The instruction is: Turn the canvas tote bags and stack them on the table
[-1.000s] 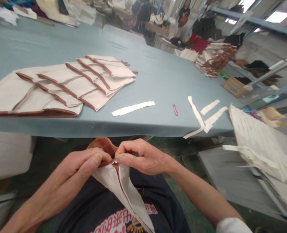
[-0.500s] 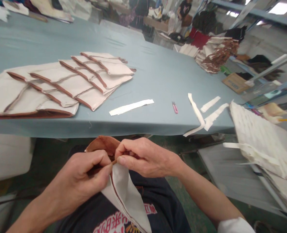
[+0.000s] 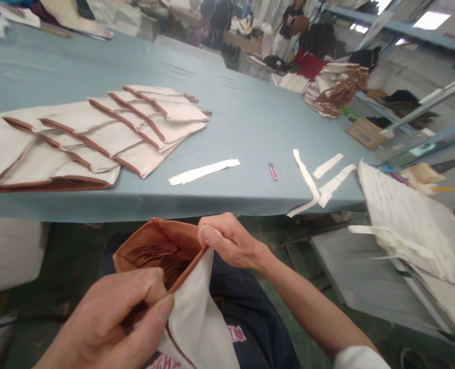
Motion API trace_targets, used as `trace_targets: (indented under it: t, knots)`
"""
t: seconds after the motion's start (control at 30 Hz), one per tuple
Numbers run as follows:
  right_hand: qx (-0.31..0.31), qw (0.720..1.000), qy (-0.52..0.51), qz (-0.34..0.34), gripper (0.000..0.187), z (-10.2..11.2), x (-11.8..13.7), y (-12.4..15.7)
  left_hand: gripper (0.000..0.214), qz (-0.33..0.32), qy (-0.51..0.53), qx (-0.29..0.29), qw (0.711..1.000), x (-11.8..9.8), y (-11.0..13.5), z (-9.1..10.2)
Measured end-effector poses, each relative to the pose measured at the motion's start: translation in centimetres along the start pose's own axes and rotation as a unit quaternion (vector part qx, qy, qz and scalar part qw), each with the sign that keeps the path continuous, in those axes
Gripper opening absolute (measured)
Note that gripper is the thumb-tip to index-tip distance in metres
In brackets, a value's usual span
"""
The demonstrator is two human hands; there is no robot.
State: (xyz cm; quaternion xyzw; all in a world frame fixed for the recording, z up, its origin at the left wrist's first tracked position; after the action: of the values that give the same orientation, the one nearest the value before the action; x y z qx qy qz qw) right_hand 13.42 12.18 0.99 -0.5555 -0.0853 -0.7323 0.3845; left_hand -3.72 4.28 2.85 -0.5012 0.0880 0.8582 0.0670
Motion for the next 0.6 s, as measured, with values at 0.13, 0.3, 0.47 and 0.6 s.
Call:
trace_targets:
  t: [0.13,0.3,0.47,0.6]
  knots:
    - [-0.033,0.999,0.013,0.003,0.062,-0.4,0.1,-0.5,0.051,-0.004,0.043,0.002,0.999,0.3,-0.5,0.6]
    - [-0.025,0.999,-0.007,-0.036,0.061,-0.5,0.0,-1.0,0.061,0.137,0.114,0.014,0.984,4.9,-2.1,1.3]
    - [-0.068,0.995,-0.029,-0.063,0.066,0.2,-0.5,-0.9,0.06,0.108,0.126,0.082,0.983,5.0,-2.2,0.2]
    - [-0.106,0.989,-0.064,-0.086,0.073,0.5,-1.2,-1.4,0.063,0.124,0.129,0.066,0.982,3.6,-2.1,0.6]
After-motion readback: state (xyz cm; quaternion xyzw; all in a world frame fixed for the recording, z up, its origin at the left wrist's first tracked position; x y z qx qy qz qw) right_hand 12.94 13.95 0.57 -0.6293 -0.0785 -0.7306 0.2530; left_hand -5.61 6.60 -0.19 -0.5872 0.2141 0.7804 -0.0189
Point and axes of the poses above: each hand's wrist, its own y-axis away from the middle knuckle, its own z-axis out of the back of the hand, x = y × z, the point moved 8 cm from there along -y, towards the middle knuckle, and after that the axes turned 13 degrees about z, right-handed, at the moved point
